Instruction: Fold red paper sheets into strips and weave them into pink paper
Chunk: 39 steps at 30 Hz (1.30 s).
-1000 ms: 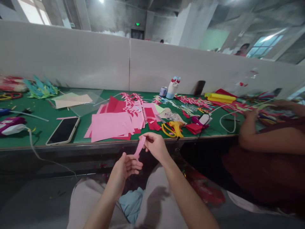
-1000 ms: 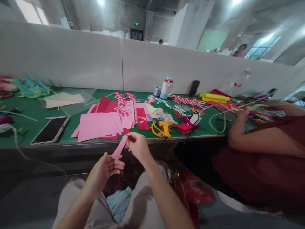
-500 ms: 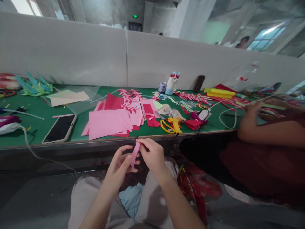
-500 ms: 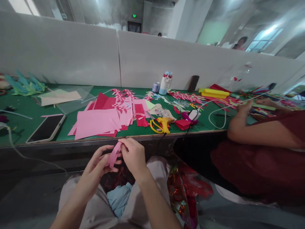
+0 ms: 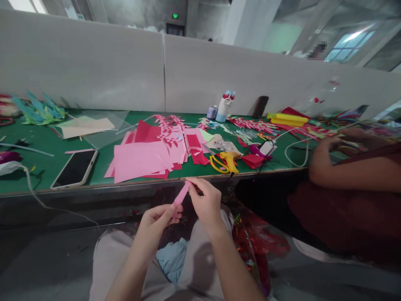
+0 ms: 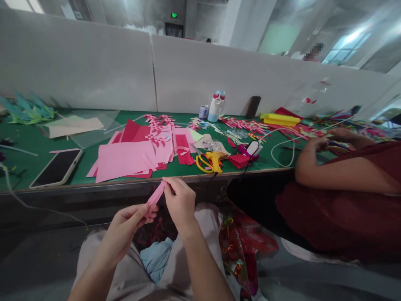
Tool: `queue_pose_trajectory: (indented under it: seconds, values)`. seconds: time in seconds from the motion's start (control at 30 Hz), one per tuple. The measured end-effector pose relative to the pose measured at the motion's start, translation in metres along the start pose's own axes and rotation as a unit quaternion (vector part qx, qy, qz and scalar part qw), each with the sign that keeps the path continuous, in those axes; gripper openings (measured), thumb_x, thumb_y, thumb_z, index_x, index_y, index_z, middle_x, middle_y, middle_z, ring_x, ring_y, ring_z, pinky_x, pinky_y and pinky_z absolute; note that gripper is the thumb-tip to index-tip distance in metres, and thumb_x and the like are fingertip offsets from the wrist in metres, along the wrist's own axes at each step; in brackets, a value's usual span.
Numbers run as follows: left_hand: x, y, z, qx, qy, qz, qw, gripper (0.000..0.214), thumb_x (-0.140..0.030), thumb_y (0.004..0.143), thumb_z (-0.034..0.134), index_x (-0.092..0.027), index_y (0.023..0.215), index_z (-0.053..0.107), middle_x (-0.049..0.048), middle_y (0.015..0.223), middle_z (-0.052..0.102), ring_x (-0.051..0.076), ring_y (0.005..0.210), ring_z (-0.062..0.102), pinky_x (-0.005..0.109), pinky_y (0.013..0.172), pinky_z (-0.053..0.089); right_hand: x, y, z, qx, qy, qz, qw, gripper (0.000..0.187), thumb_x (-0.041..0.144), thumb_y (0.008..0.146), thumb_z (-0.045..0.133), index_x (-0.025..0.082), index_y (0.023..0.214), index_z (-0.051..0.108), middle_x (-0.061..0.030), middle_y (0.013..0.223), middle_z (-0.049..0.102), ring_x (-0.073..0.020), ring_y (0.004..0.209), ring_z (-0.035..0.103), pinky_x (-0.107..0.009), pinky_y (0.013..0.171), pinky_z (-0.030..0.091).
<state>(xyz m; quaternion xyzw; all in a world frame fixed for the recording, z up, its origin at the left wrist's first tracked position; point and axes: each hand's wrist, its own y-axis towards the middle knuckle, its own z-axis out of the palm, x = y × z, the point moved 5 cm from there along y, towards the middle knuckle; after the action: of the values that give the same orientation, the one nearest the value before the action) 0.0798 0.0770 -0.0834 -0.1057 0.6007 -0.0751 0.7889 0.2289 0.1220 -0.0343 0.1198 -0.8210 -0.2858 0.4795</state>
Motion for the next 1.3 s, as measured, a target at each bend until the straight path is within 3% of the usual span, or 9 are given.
queue_pose_trajectory:
  seconds: [0.27, 0.43, 0.67, 0.8, 0.93, 1.1, 1.2, 1.3]
  values:
    - [-0.004, 0.005, -0.013, -0.047, 0.031, 0.035, 0.998, 0.035, -0.046, 0.065, 0.079, -0.012, 0.074, 0.076, 0.0102, 0.074, 0.074, 0.016, 0.066, 0.065, 0.025, 0.063, 0.054, -0.016, -0.006, -0.001, 0.012, 0.076, 0.085, 0.993, 0.019, 0.026, 0.084, 0.058, 0.022, 0.094, 0.074, -0.0068, 0.092, 0.073, -0.0181, 0.078, 0.067, -0.029, 0.067, 0.056]
    - [-0.013, 0.006, -0.023, -0.078, 0.024, 0.08, 0.993, 0.035, -0.047, 0.066, 0.077, -0.012, 0.073, 0.073, 0.0078, 0.071, 0.073, 0.015, 0.063, 0.064, 0.025, 0.063, 0.054, -0.028, -0.014, 0.008, 0.067, 0.179, 0.177, 0.966, 0.022, 0.032, 0.081, 0.063, 0.02, 0.097, 0.073, -0.0061, 0.085, 0.072, -0.0164, 0.068, 0.066, -0.028, 0.062, 0.055]
    - [-0.036, -0.003, -0.026, -0.095, 0.206, 0.167, 0.959, 0.026, -0.042, 0.071, 0.072, -0.016, 0.073, 0.073, 0.0044, 0.068, 0.071, 0.016, 0.066, 0.063, 0.023, 0.063, 0.051, -0.017, -0.018, 0.02, 0.206, 0.346, 0.264, 0.877, 0.061, 0.035, 0.058, 0.084, 0.019, 0.114, 0.064, -0.006, 0.095, 0.069, -0.0154, 0.082, 0.065, -0.023, 0.065, 0.052]
    - [-0.046, -0.011, -0.019, -0.076, 0.236, 0.2, 0.948, 0.023, -0.04, 0.071, 0.071, -0.017, 0.069, 0.073, 0.0052, 0.071, 0.071, 0.017, 0.066, 0.063, 0.024, 0.063, 0.051, -0.014, -0.021, 0.03, 0.215, 0.423, 0.298, 0.828, 0.071, 0.048, 0.058, 0.082, 0.018, 0.118, 0.059, -0.0077, 0.097, 0.069, -0.0149, 0.079, 0.064, -0.022, 0.06, 0.05]
    - [-0.052, -0.018, -0.015, -0.063, 0.235, 0.223, 0.944, 0.017, -0.035, 0.071, 0.072, -0.019, 0.07, 0.074, 0.0059, 0.074, 0.072, 0.017, 0.067, 0.064, 0.023, 0.063, 0.052, -0.012, -0.028, 0.038, 0.222, 0.467, 0.336, 0.787, 0.082, 0.049, 0.052, 0.085, 0.021, 0.123, 0.053, -0.0062, 0.099, 0.065, -0.0127, 0.072, 0.061, -0.022, 0.056, 0.05]
    - [-0.056, -0.024, -0.017, -0.056, 0.237, 0.255, 0.936, 0.011, -0.03, 0.075, 0.07, -0.02, 0.071, 0.075, 0.0053, 0.077, 0.073, 0.016, 0.07, 0.065, 0.022, 0.065, 0.052, -0.005, -0.035, 0.04, 0.219, 0.495, 0.358, 0.761, 0.066, 0.05, 0.06, 0.081, 0.019, 0.114, 0.059, 0.0021, 0.072, 0.057, -0.0079, 0.056, 0.05, -0.019, 0.049, 0.041]
    - [-0.053, -0.024, -0.019, -0.036, 0.252, 0.255, 0.933, 0.009, -0.027, 0.076, 0.069, -0.022, 0.077, 0.076, 0.0055, 0.085, 0.074, 0.017, 0.078, 0.066, 0.023, 0.072, 0.053, 0.003, -0.039, 0.044, 0.244, 0.507, 0.358, 0.746, 0.054, 0.052, 0.063, 0.079, 0.017, 0.102, 0.065, 0.0022, 0.066, 0.055, -0.0075, 0.055, 0.046, -0.02, 0.049, 0.038]
    - [-0.048, -0.022, -0.019, -0.014, 0.254, 0.24, 0.937, 0.009, -0.027, 0.077, 0.069, -0.022, 0.079, 0.077, 0.0059, 0.089, 0.074, 0.017, 0.081, 0.066, 0.022, 0.073, 0.053, 0.005, -0.039, 0.046, 0.229, 0.497, 0.341, 0.765, 0.039, 0.049, 0.064, 0.079, 0.015, 0.08, 0.069, 0.0002, 0.065, 0.058, -0.007, 0.054, 0.044, -0.021, 0.051, 0.035]
